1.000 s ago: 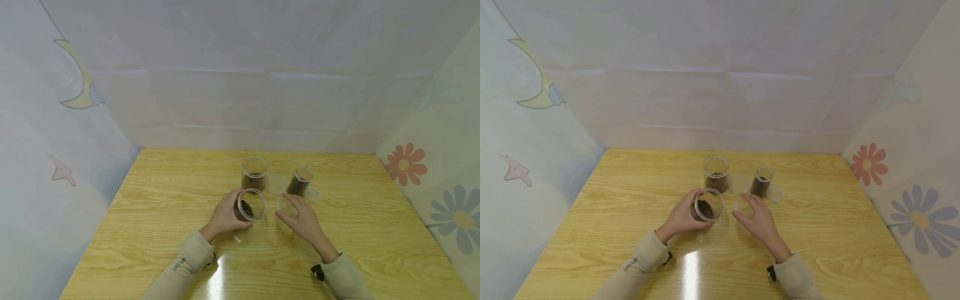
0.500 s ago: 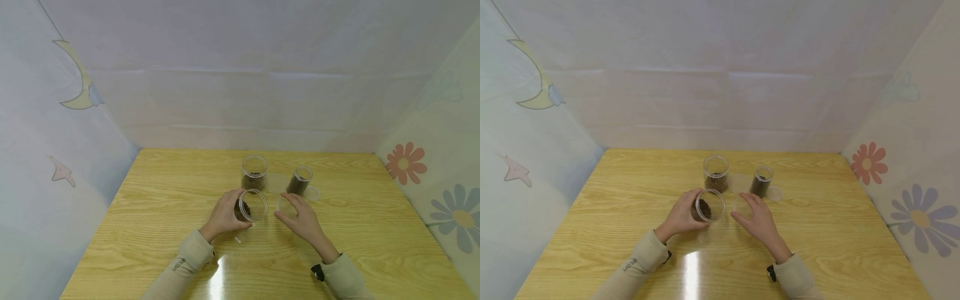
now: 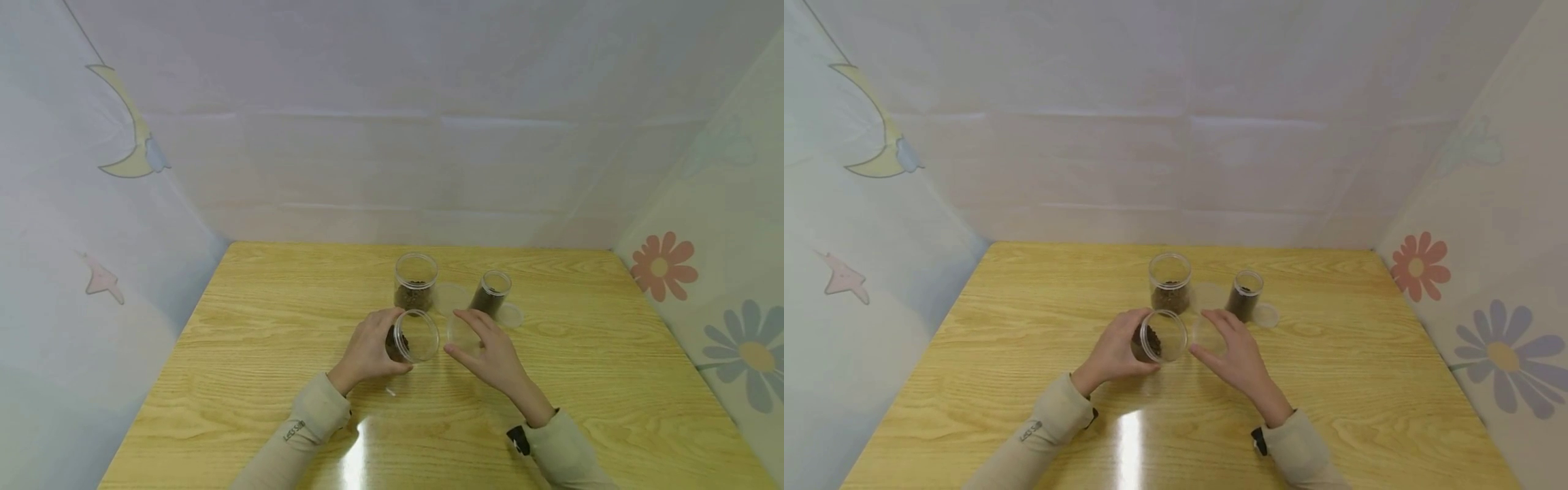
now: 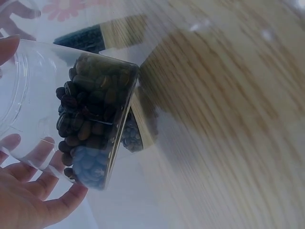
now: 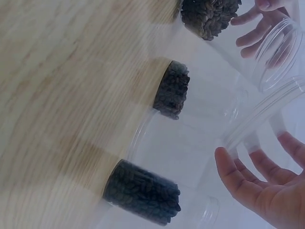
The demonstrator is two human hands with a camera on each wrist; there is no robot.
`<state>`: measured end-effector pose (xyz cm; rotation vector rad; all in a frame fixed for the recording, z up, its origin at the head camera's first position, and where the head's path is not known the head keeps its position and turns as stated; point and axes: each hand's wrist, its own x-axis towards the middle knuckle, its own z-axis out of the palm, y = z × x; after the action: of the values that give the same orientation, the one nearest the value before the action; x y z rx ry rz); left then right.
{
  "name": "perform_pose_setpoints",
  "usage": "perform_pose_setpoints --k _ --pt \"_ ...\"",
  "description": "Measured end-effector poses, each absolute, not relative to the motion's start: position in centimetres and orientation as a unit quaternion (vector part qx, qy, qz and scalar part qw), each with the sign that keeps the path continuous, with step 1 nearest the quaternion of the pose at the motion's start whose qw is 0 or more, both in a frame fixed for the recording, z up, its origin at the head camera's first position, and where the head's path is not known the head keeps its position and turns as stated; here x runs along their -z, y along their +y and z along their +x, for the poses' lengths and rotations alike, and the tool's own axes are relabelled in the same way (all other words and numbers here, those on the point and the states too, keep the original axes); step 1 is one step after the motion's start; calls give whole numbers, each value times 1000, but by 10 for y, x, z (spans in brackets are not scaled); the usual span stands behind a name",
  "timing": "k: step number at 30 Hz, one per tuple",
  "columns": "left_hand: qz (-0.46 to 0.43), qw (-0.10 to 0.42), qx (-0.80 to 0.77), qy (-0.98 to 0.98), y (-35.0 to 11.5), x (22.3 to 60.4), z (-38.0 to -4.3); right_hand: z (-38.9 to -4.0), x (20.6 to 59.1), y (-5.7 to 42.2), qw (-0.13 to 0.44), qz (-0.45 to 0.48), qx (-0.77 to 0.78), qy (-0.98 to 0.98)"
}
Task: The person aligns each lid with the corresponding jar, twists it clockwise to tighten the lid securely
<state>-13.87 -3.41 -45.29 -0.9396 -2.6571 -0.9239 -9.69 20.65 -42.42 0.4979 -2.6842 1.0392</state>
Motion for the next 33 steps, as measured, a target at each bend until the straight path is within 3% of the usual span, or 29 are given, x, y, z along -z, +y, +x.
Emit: perform_pose_setpoints --k 33 --pt "-318 81 269 -905 -27 454 -138 -105 416 178 150 258 -341 -892"
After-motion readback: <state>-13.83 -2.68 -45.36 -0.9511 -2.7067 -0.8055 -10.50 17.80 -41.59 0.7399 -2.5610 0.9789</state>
